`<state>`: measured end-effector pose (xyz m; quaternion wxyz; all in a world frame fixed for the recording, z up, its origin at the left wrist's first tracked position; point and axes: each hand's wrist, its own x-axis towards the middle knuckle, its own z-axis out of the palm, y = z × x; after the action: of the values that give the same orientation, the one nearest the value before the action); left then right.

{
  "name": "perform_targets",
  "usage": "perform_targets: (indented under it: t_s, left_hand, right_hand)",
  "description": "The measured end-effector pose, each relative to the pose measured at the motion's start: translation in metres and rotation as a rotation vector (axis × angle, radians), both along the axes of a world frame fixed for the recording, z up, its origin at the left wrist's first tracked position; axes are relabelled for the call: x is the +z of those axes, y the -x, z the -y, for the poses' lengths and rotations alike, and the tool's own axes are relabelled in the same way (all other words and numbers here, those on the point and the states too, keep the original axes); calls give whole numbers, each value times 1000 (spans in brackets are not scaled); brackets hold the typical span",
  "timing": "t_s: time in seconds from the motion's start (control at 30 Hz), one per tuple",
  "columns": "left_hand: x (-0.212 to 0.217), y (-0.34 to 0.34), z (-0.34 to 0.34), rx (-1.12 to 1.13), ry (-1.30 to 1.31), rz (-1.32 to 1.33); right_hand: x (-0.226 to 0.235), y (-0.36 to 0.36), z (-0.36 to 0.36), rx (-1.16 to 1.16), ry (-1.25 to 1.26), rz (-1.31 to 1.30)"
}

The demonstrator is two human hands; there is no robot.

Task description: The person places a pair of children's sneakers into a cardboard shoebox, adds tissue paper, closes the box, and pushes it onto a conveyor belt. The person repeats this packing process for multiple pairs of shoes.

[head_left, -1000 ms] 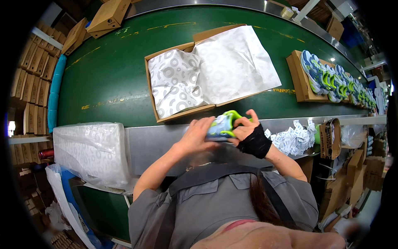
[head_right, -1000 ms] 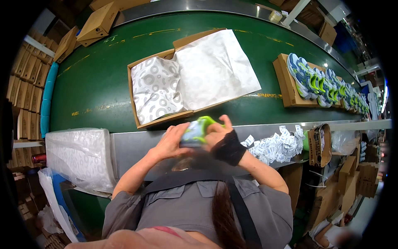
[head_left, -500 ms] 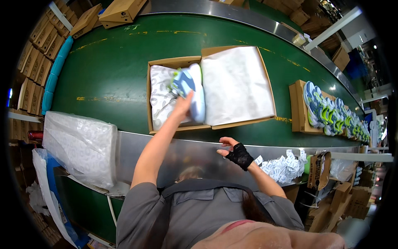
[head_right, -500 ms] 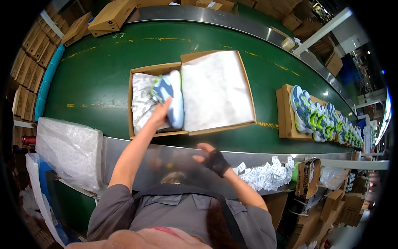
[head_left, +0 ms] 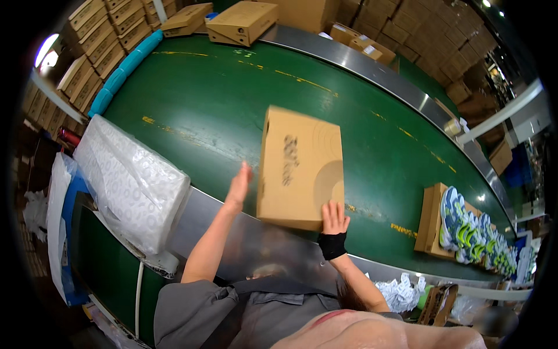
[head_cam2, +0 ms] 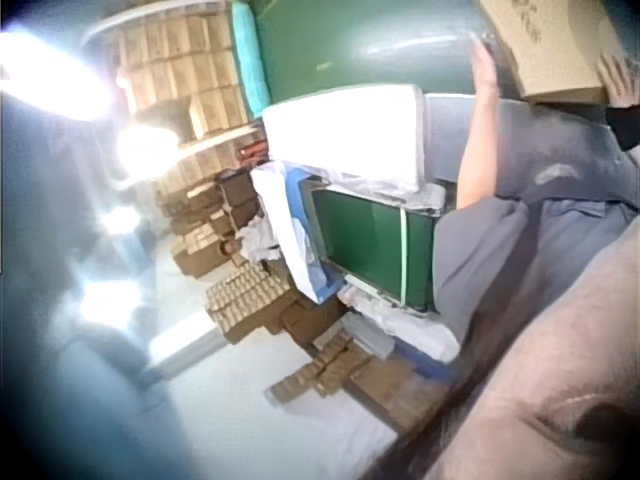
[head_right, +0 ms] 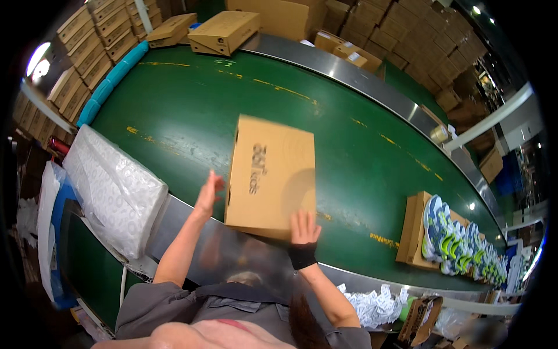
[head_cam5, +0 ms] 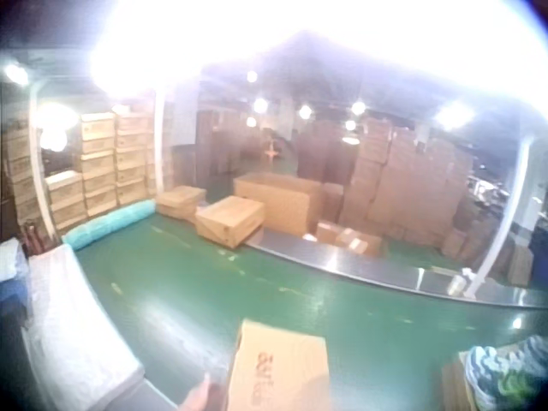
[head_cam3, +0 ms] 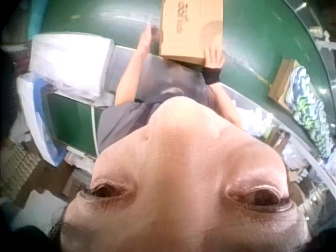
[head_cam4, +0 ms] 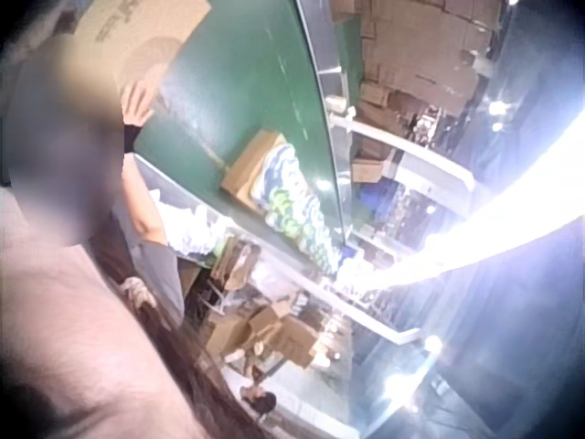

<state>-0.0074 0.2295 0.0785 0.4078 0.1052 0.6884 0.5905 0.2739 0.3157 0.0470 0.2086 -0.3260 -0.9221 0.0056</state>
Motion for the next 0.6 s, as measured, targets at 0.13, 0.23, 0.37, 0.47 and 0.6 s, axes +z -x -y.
perform_targets:
  t_s: [0.13,0.23,0.37,0.47,0.6]
  left_hand:
    - [-49,-4,-16,-207,-20,-283]
    - [-2,16,-15,-271,62,-5]
    - [0,27,-16,-133,-2,67]
    - [7,33,-26,-189,-99,181]
    - [-41,17,-4,-243,-120,-31]
  right_hand:
    - [2,10,4,26,31,158]
    - [24,13,9,45,114,205]
    - [57,26,6,101,204,220]
    - [100,27,13,170,187,94]
    - [74,-7,50,168,198,325]
